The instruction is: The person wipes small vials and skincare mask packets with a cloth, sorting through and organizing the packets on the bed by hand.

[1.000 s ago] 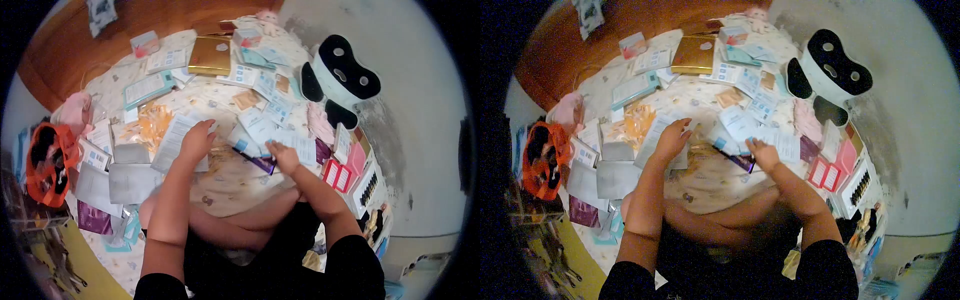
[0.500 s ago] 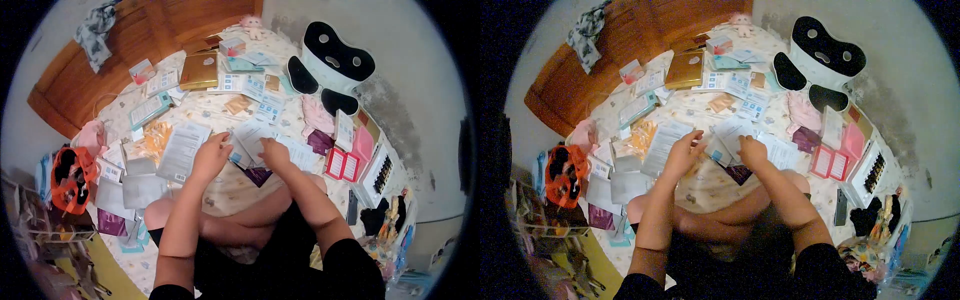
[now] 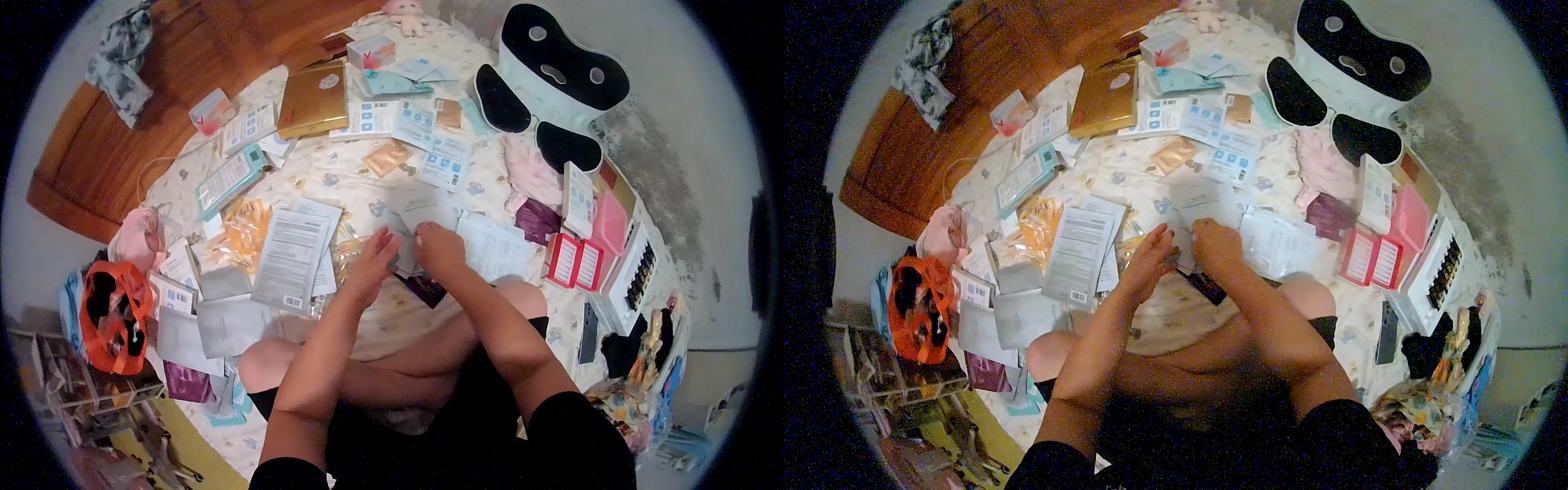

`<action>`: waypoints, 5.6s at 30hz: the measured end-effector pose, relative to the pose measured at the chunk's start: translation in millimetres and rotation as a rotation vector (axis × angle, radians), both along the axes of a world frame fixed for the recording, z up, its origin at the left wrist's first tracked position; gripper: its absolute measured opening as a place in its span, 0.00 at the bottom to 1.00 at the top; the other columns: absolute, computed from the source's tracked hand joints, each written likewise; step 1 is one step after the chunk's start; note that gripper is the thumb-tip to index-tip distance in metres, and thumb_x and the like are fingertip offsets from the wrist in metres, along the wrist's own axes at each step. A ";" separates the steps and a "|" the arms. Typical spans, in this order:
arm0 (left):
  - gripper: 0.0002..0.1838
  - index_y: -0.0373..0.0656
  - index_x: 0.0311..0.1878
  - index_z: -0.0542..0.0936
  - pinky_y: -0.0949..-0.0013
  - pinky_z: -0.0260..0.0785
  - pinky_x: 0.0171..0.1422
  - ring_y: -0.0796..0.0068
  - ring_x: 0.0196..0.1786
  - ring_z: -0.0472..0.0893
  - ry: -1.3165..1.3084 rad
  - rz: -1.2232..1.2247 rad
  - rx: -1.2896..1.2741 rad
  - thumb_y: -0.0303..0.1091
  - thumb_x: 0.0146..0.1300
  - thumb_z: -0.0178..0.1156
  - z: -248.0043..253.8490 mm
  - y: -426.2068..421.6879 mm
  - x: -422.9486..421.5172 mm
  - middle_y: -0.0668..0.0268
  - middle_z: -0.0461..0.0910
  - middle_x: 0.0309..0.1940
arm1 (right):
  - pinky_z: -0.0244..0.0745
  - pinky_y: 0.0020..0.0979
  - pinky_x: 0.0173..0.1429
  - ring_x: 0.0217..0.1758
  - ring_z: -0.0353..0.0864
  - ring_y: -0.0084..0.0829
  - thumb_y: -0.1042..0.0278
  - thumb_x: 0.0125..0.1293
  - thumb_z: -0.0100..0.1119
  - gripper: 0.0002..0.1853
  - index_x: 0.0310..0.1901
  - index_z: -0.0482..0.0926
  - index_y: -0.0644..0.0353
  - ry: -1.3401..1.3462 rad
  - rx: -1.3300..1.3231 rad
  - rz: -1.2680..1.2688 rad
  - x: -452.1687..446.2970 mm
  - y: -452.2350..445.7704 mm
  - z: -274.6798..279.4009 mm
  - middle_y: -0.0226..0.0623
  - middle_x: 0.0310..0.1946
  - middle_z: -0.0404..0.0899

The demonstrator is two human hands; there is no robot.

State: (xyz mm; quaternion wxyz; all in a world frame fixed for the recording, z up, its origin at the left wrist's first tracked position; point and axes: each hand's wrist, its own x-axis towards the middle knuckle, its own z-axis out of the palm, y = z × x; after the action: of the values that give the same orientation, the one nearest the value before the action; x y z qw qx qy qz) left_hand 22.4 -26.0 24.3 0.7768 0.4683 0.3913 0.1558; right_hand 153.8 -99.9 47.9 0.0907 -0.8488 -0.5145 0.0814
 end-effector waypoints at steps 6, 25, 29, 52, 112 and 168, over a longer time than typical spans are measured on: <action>0.39 0.38 0.62 0.59 0.54 0.58 0.63 0.55 0.61 0.65 -0.459 -0.080 -0.701 0.64 0.61 0.36 2.4 15.9 -15.4 0.54 0.64 0.60 | 0.71 0.39 0.39 0.34 0.76 0.43 0.68 0.55 0.55 0.06 0.32 0.75 0.60 0.437 0.376 0.265 -64.7 -1.2 42.8 0.41 0.33 0.76; 0.42 0.43 0.64 0.58 0.49 0.61 0.58 0.54 0.59 0.66 -0.851 -0.033 -0.699 0.69 0.58 0.36 33.6 8.1 -12.0 0.54 0.64 0.58 | 0.55 0.44 0.64 0.63 0.60 0.47 0.75 0.49 0.56 0.29 0.56 0.64 0.62 0.410 0.618 0.692 -75.2 1.6 12.2 0.48 0.59 0.62; 0.40 0.43 0.65 0.55 0.47 0.53 0.64 0.53 0.63 0.61 -0.727 0.185 -0.659 0.65 0.60 0.38 18.3 -1.7 -4.3 0.55 0.58 0.63 | 0.58 0.42 0.64 0.61 0.63 0.46 0.78 0.50 0.56 0.25 0.53 0.68 0.59 0.430 0.645 0.456 -43.5 18.2 9.0 0.46 0.56 0.65; 0.23 0.40 0.56 0.67 0.67 0.66 0.55 0.68 0.51 0.73 -0.437 0.247 -0.571 0.44 0.63 0.50 26.5 25.3 -13.0 0.61 0.74 0.48 | 0.70 0.27 0.48 0.45 0.73 0.26 0.68 0.64 0.50 0.16 0.53 0.69 0.62 1.436 0.810 -0.456 -5.4 29.9 -15.4 0.34 0.46 0.73; 0.39 0.44 0.64 0.59 0.61 0.61 0.61 0.59 0.58 0.68 -0.349 -0.011 -0.361 0.65 0.58 0.43 0.9 18.7 -14.4 0.60 0.67 0.56 | 0.66 0.30 0.52 0.45 0.73 0.30 0.67 0.55 0.61 0.22 0.51 0.67 0.64 1.099 0.478 0.074 -52.8 14.9 27.1 0.39 0.43 0.74; 0.35 0.50 0.66 0.53 0.54 0.62 0.61 0.53 0.61 0.63 -0.409 0.072 -0.527 0.62 0.62 0.33 20.7 18.0 3.4 0.57 0.58 0.64 | 0.48 0.47 0.67 0.69 0.50 0.41 0.70 0.50 0.56 0.18 0.44 0.67 0.58 0.475 0.690 0.690 -66.8 8.3 1.1 0.42 0.64 0.55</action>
State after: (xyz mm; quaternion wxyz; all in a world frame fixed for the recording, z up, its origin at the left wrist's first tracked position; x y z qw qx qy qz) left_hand 25.8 -8.0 45.0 0.9276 0.1964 0.2704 0.1672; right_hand 87.0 -91.6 49.0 0.4458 -0.5097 -0.7256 0.1223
